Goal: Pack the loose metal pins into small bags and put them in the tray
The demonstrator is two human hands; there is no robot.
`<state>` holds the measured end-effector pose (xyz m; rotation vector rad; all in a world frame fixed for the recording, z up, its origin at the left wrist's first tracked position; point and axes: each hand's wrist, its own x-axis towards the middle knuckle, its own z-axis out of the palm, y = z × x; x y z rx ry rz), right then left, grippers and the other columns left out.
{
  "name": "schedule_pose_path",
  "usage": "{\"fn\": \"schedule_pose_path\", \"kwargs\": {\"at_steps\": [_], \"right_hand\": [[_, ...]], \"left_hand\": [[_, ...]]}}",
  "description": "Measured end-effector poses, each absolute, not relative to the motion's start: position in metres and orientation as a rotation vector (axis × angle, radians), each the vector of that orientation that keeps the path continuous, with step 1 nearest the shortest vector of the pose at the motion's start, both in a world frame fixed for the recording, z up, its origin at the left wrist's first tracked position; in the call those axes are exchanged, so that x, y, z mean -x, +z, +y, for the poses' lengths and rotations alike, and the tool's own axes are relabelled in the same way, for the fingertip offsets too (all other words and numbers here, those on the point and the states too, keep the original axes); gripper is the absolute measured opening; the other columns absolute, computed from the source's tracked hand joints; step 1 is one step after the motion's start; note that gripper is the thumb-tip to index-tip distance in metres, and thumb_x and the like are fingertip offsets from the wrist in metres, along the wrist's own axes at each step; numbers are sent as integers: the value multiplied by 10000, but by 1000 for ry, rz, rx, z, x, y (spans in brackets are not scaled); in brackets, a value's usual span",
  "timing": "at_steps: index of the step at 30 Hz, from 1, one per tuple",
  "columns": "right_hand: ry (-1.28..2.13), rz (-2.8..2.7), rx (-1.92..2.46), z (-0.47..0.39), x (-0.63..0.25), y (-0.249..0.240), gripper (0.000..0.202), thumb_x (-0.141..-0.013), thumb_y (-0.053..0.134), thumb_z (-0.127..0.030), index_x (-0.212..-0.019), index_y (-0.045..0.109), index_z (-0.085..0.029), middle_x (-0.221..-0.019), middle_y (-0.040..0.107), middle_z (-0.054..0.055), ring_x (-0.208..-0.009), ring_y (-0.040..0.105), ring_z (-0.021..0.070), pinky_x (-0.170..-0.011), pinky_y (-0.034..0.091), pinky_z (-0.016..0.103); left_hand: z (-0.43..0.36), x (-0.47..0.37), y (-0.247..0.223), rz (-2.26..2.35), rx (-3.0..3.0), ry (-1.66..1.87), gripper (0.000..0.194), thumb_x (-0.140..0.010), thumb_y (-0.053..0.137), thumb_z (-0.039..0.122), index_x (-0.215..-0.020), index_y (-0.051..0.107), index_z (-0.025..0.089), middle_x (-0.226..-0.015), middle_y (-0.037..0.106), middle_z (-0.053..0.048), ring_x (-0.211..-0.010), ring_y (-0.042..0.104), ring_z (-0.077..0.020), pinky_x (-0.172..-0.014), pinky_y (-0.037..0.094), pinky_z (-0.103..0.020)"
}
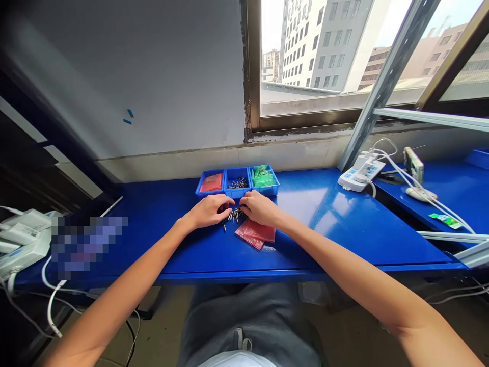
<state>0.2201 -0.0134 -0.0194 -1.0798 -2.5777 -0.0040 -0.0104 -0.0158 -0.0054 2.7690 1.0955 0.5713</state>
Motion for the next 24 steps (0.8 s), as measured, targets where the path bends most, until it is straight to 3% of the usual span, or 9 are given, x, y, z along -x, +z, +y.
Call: {"fn": "schedule_pose_path", "kwargs": {"at_steps": [14,24], "right_hand": [[-15,-2509,1083,-14,-211,-25,216,-991,506,-124,-923,711,-115,-894,639,105,-850,543,214,-812,405,335],[-347,-2595,1128,-21,-209,-25,244,-939,431,-18,-1007,643,-118,-1027,614,143,-953,500,270,-878,393,384]], "left_hand": [[-15,6,-9,1095,-2830,572,203,-974,550,295,-1059,709,202,-979,680,-59,-916,658,-195,-800,519,-292],[-13,3,-17,1080,-2831,649,190,-985,569,310,-1007,726,204,-955,665,-52,-882,658,-177,-802,529,-280]]}}
